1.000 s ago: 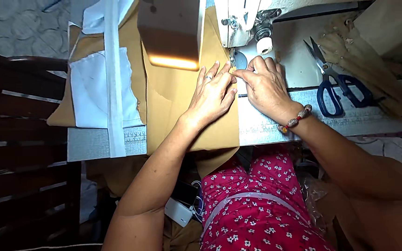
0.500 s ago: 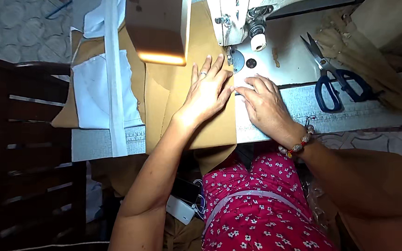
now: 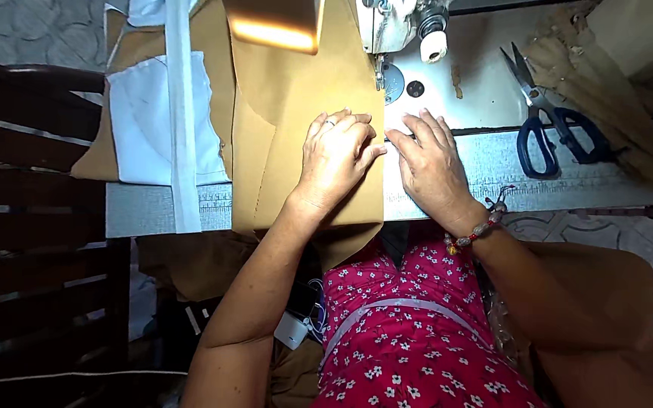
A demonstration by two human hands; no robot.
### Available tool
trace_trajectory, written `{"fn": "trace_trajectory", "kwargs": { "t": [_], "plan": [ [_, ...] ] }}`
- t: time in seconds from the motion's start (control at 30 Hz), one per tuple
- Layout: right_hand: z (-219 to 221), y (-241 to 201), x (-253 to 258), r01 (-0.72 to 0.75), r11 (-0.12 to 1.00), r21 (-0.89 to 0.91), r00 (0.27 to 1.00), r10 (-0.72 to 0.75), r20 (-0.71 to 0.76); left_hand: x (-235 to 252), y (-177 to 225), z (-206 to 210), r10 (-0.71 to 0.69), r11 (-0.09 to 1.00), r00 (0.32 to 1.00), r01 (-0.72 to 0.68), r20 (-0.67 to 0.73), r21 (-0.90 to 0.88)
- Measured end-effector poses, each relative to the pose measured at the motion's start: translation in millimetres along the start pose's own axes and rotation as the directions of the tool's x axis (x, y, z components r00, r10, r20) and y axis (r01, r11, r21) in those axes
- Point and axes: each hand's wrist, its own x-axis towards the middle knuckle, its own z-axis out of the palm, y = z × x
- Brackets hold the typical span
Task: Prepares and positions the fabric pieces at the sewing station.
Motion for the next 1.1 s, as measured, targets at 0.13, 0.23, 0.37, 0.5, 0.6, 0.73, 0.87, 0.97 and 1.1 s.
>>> {"fn": "trace_trajectory", "kwargs": {
  "t": [0.13, 0.23, 0.37, 0.5, 0.6, 0.73, 0.87, 0.97, 1.1],
  "plan": [
    [0, -1, 0, 0.003, 1.000, 0.004, 1.000, -0.003, 0.009, 0, -6, 9, 0.042, 0.999, 0.990, -0.046, -0.138, -0.029],
    [1, 0, 1, 0.007, 1.000, -0.003, 1.000, -0.007, -0.001, 2, -4, 12, 0.077, 0.997, 0.976, -0.081, -0.202, -0.009],
    [1, -1, 1, 0.000, 1.000, -0.004, 1.000, 0.000, 0.004, 2, 3, 13, 0.082, 0.997, 0.977, -0.078, -0.196, 0.027],
    [1, -1, 0, 0.012, 1.000, -0.006, 1.000, -0.012, 0.002, 1, 10, 7, 0.013, 0.999, 0.995, -0.009, -0.098, 0.041],
    [-11, -3, -2, 0.032, 0.999, -0.025, 0.994, -0.029, 0.109, -8, 16, -1, -0.125, 0.992, 0.992, 0.126, 0.032, -0.018],
    [-20, -7, 2, 0.023, 0.998, -0.061, 0.987, -0.013, 0.158, -20, 2, 0, -0.171, 0.976, 0.983, 0.179, 0.072, -0.123],
    [-15, -2, 16, 0.023, 0.996, -0.088, 0.992, -0.012, 0.128, -18, -2, 1, -0.165, 0.977, 0.983, 0.174, 0.078, -0.126],
    [-15, 0, 26, 0.012, 0.996, -0.089, 0.991, -0.001, 0.133, -10, -4, 0, -0.169, 0.976, 0.981, 0.180, 0.091, -0.124],
    [-15, 1, 35, 0.000, 0.993, -0.114, 0.990, 0.017, 0.140, -2, -8, 1, -0.171, 0.976, 0.981, 0.182, 0.093, -0.120]
  ]
}}
